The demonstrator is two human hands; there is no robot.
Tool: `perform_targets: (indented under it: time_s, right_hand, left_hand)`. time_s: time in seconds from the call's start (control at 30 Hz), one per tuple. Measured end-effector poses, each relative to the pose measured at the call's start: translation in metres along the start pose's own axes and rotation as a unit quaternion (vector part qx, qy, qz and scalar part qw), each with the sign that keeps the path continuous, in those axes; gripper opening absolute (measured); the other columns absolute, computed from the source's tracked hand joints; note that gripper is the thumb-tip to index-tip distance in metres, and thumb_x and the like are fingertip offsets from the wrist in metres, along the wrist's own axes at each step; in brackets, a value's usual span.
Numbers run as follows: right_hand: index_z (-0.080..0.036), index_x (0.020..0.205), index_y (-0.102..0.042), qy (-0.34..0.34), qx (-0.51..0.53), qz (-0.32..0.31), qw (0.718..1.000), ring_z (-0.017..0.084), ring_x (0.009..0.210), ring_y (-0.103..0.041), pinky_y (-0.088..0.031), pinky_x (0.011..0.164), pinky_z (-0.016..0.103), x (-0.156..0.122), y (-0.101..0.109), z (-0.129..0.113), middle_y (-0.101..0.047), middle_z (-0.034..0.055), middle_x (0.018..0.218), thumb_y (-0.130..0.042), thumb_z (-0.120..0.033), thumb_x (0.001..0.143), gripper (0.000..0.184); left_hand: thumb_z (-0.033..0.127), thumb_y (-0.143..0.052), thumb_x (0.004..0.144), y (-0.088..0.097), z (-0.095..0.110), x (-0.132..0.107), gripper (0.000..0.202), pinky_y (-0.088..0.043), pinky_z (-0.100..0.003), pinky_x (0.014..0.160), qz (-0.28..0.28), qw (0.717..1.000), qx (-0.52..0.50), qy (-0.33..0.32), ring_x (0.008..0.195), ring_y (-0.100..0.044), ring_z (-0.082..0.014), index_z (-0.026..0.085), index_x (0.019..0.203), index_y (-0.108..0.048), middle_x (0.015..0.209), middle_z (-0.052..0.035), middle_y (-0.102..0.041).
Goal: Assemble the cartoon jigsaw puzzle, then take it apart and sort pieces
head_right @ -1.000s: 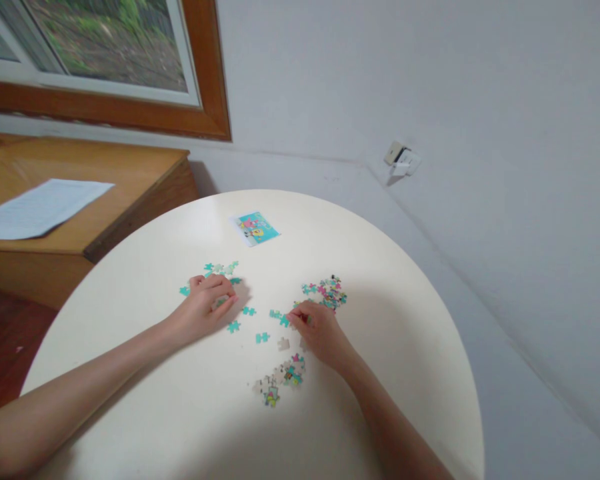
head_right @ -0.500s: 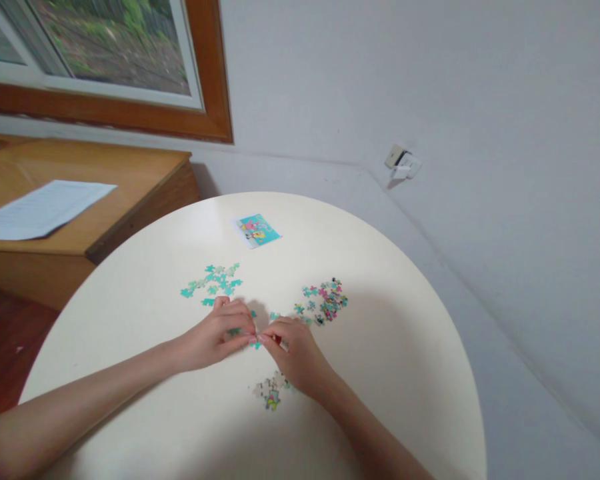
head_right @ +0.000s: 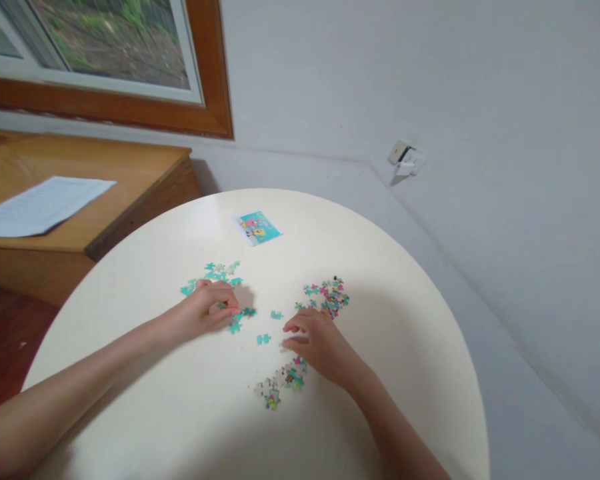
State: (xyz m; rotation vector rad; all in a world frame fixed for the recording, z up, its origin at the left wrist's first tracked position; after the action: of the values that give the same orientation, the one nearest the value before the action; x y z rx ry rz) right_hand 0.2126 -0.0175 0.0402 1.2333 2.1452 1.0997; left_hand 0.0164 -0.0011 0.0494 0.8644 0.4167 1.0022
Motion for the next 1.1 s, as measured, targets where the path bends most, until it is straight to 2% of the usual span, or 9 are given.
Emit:
perform_targets:
  time_s: [0.1, 0.27, 0.43, 0.57, 0.77, 0.97, 1.1]
  right_hand:
    - [-0.019, 0.079, -0.067, 0.003, -0.014, -0.032, 0.999, 0.019, 0.084, -0.061, -0.043, 0.077, 0.031, -0.001, -0.003, -0.001, -0.069, 0.0040, 0.084, -0.071, -0.015, 0.072, 0.009]
    - [-0.019, 0.075, -0.066, 0.012, -0.024, -0.038, 0.999, 0.019, 0.084, -0.062, -0.041, 0.080, 0.032, -0.001, -0.004, -0.006, -0.068, 0.0032, 0.082, -0.069, -0.013, 0.073, 0.007]
    - [-0.019, 0.076, -0.066, 0.005, -0.023, -0.056, 0.998, 0.020, 0.086, -0.061, -0.040, 0.080, 0.032, -0.001, -0.005, -0.007, -0.068, 0.0030, 0.083, -0.070, -0.012, 0.071, 0.009]
    - [-0.018, 0.077, -0.065, -0.012, -0.014, -0.074, 0.997, 0.020, 0.088, -0.059, -0.038, 0.082, 0.032, 0.000, -0.006, -0.006, -0.068, 0.0037, 0.085, -0.069, -0.011, 0.072, 0.010]
    - [-0.018, 0.075, -0.063, -0.026, -0.014, -0.081, 0.996, 0.019, 0.085, -0.058, -0.036, 0.081, 0.031, 0.000, -0.006, -0.008, -0.067, 0.0032, 0.083, -0.066, -0.010, 0.073, 0.009]
    - [-0.018, 0.076, -0.062, -0.030, -0.012, -0.082, 0.996, 0.018, 0.083, -0.058, -0.035, 0.082, 0.032, -0.001, -0.008, -0.006, -0.067, 0.0029, 0.084, -0.065, -0.011, 0.074, 0.008]
    - [-0.018, 0.076, -0.063, -0.030, -0.011, -0.081, 0.996, 0.018, 0.083, -0.059, -0.035, 0.082, 0.032, -0.002, -0.008, -0.005, -0.067, 0.0032, 0.083, -0.065, -0.011, 0.074, 0.007]
  left_hand:
    - [0.028, -0.054, 0.082, 0.013, -0.014, 0.002, 0.020, -0.033, -0.035, 0.082, 0.001, 0.999, 0.028, 0.041, 0.074, -0.059, -0.0172, 0.019, 0.067, -0.062, 0.072, -0.0003, -0.067]
    - [0.031, -0.053, 0.080, 0.037, -0.033, 0.002, 0.021, -0.035, -0.033, 0.081, 0.002, 0.993, 0.061, 0.101, 0.067, -0.059, -0.0164, 0.019, 0.066, -0.064, 0.069, 0.0008, -0.069]
    - [0.033, -0.050, 0.079, 0.050, -0.046, 0.002, 0.023, -0.035, -0.032, 0.078, 0.016, 0.983, 0.100, 0.156, 0.068, -0.060, -0.0175, 0.019, 0.071, -0.066, 0.073, -0.0002, -0.070]
    - [0.035, -0.048, 0.079, 0.052, -0.051, 0.001, 0.026, -0.034, -0.034, 0.080, 0.000, 0.975, 0.128, 0.182, 0.068, -0.059, -0.0175, 0.018, 0.071, -0.066, 0.074, -0.0013, -0.069]
    - [0.035, -0.048, 0.078, 0.051, -0.061, -0.006, 0.025, -0.030, -0.035, 0.082, -0.075, 0.962, 0.149, 0.216, 0.061, -0.053, -0.0141, 0.018, 0.066, -0.063, 0.065, 0.0013, -0.066]
    - [0.034, -0.049, 0.077, 0.053, -0.067, -0.009, 0.027, -0.028, -0.036, 0.082, -0.098, 0.949, 0.180, 0.240, 0.055, -0.047, -0.0127, 0.018, 0.059, -0.060, 0.054, 0.0027, -0.059]
    - [0.033, -0.050, 0.077, 0.050, -0.068, -0.009, 0.025, -0.027, -0.038, 0.082, -0.103, 0.943, 0.197, 0.248, 0.056, -0.049, -0.0137, 0.018, 0.060, -0.060, 0.056, 0.0013, -0.059]
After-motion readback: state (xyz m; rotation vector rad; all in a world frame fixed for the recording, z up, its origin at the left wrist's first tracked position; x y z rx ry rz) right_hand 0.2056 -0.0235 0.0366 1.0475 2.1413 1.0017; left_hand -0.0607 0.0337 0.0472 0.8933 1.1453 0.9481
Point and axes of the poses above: each hand's wrist, its own x-axis towards the middle knuckle, its own y-axis out of the back of the hand, z = x × y, the point moved 6 cm from there along x, towards the middle knuckle
